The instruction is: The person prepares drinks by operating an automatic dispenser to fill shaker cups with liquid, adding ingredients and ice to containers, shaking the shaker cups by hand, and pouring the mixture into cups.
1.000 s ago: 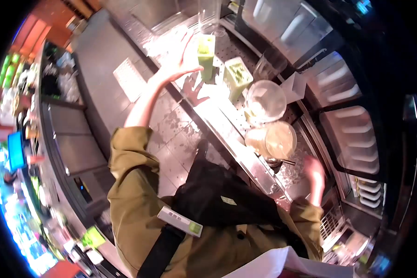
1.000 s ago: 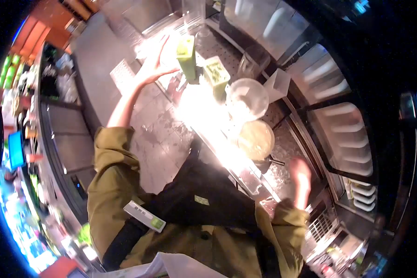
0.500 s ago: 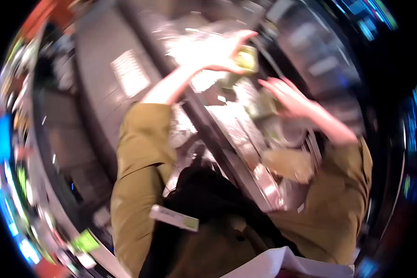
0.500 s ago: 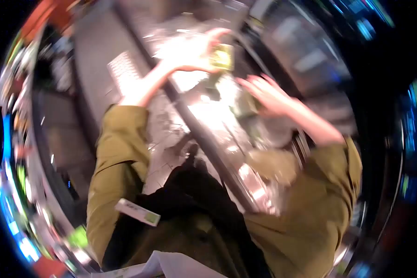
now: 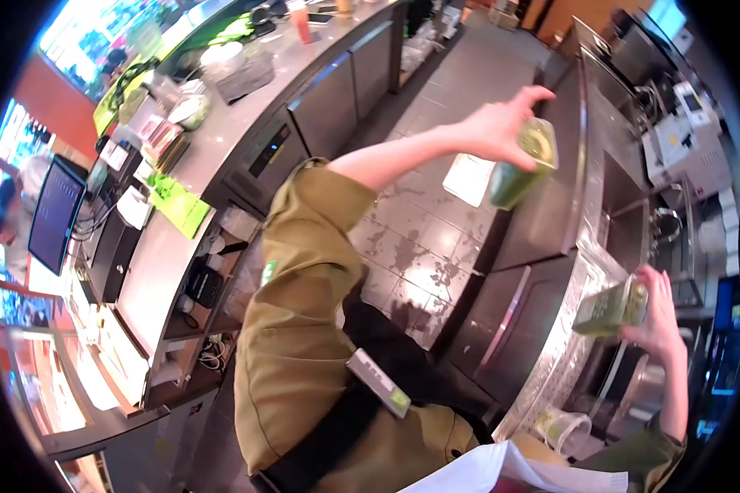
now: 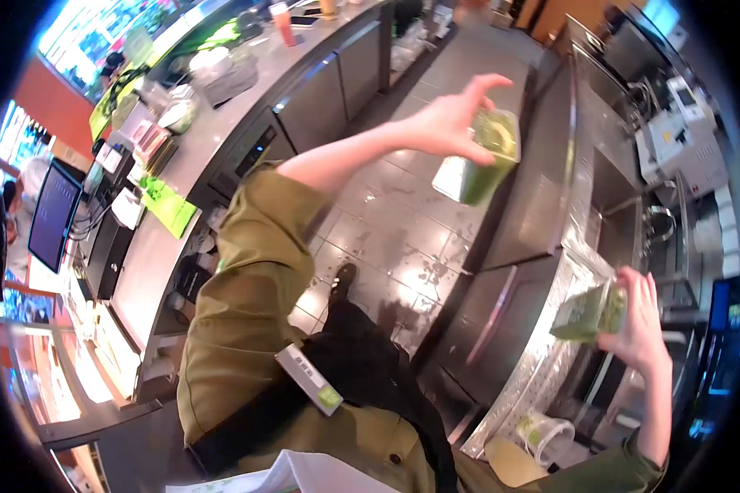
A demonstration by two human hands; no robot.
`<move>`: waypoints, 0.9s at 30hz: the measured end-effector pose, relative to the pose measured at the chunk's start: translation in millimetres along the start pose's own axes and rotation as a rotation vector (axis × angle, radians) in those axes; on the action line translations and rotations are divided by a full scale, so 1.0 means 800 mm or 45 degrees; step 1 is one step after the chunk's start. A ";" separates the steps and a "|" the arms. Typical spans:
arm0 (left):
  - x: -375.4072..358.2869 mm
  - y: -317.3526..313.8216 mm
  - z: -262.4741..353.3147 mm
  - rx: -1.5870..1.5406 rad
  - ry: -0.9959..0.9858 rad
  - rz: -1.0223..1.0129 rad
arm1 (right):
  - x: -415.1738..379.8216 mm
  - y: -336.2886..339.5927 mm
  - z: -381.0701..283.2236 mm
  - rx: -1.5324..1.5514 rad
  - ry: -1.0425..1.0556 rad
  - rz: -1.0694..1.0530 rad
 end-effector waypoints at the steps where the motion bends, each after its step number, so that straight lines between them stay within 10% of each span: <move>1: -0.010 0.044 -0.036 0.029 0.042 0.109 | 0.050 0.014 -0.017 -0.032 0.105 0.049; 13: -0.222 0.461 -0.360 0.246 0.551 0.767 | 0.740 0.039 -0.273 -0.089 1.090 0.291; 27: -0.385 0.550 -0.471 0.260 1.061 1.239 | 1.152 0.000 -0.507 -0.240 1.164 -0.084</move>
Point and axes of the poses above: each hand's wrist, its own x-axis towards the middle knuckle, its own y-axis out of the back of the hand, z = x × y, the point moved 4 cm from there along x, towards the middle knuckle, and after that the axes turned 15 degrees about y, right-handed, at the moved point
